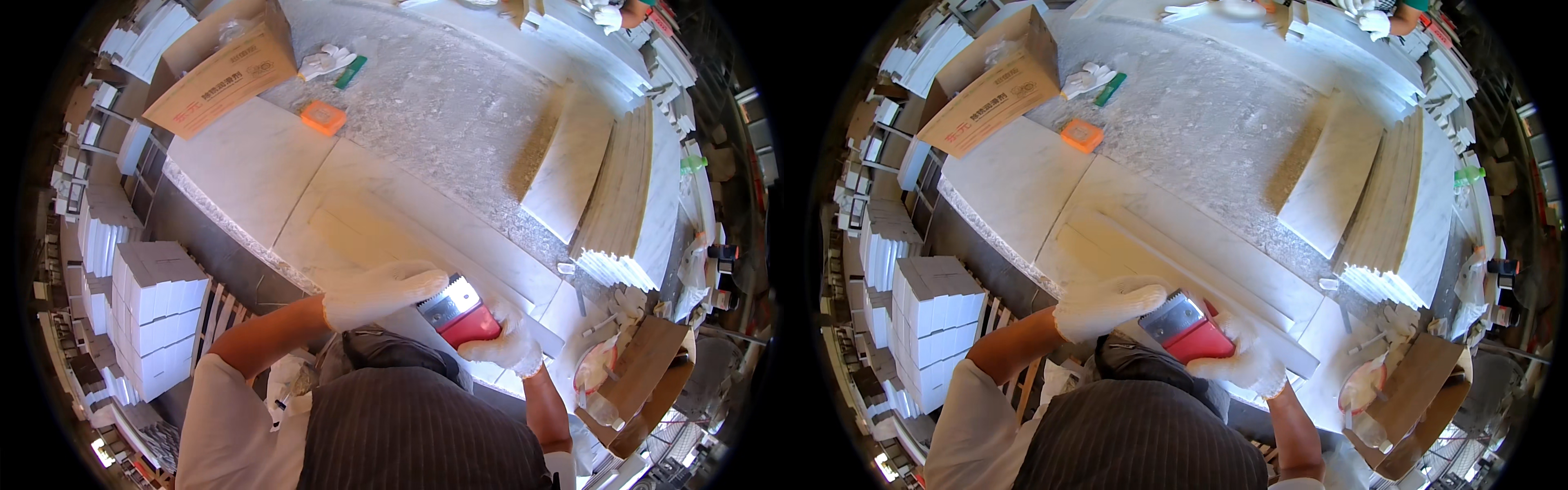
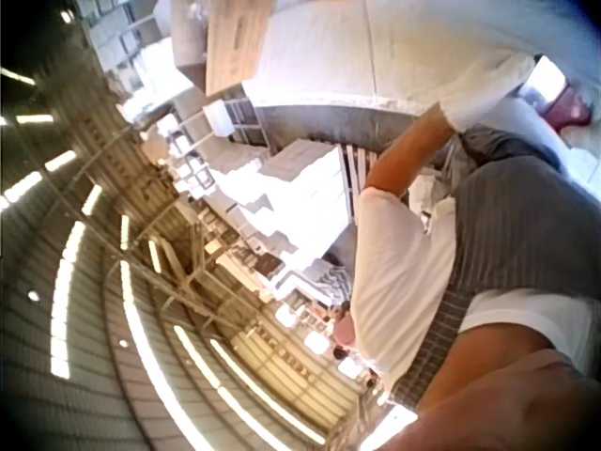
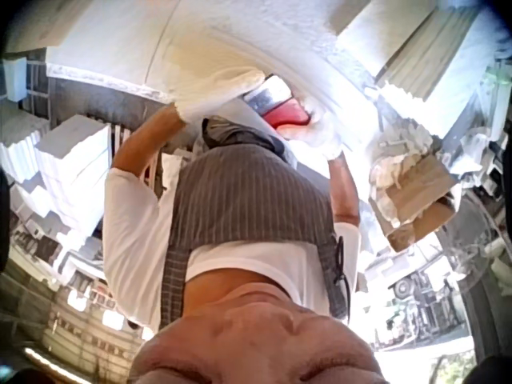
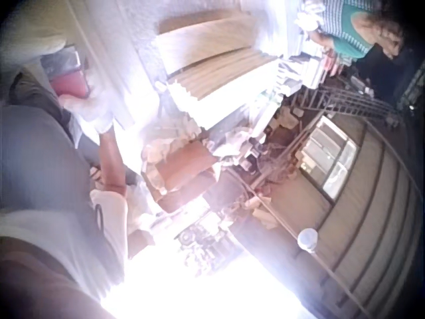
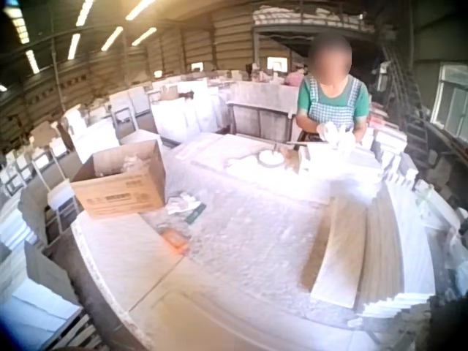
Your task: The person wraps rectangular white panels with clear plastic film and secures them with tape. They handle each panel one at a time, smooth the film, apply tape, and stack the finished units on a nearby rack.
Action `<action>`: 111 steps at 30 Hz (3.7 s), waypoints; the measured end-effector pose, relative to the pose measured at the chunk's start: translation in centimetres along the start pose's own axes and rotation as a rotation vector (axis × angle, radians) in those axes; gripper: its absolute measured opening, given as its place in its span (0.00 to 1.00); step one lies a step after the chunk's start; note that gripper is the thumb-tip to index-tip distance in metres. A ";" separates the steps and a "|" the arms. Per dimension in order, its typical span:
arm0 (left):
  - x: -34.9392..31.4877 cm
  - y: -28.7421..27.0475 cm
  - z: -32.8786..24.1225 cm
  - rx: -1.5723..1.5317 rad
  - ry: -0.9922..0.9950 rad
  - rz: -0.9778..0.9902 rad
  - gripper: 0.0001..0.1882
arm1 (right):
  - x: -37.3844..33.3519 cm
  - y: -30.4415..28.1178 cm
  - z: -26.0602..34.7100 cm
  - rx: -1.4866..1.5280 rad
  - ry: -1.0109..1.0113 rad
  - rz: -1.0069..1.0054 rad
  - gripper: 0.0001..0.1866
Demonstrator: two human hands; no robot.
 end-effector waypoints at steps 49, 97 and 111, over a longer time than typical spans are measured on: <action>1.4 -16.4 13.5 -0.716 0.484 -0.510 0.26 | 4.6 2.2 5.1 -0.031 0.116 0.059 0.29; 1.7 -9.1 2.1 1.850 0.234 -0.393 0.60 | -0.3 -4.2 3.3 -0.355 0.105 0.233 0.29; 12.7 18.8 1.4 1.678 0.677 0.050 0.45 | -21.5 -17.6 -7.2 -0.323 0.360 0.030 0.22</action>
Point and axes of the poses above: each hand's wrist, its own x-axis towards the middle knuckle, its own y-axis out of the palm, z = x × y, the point moved 5 cm from there along x, towards the middle knuckle, and after that the axes turned 2 degrees about -y, right-handed, at the moved point
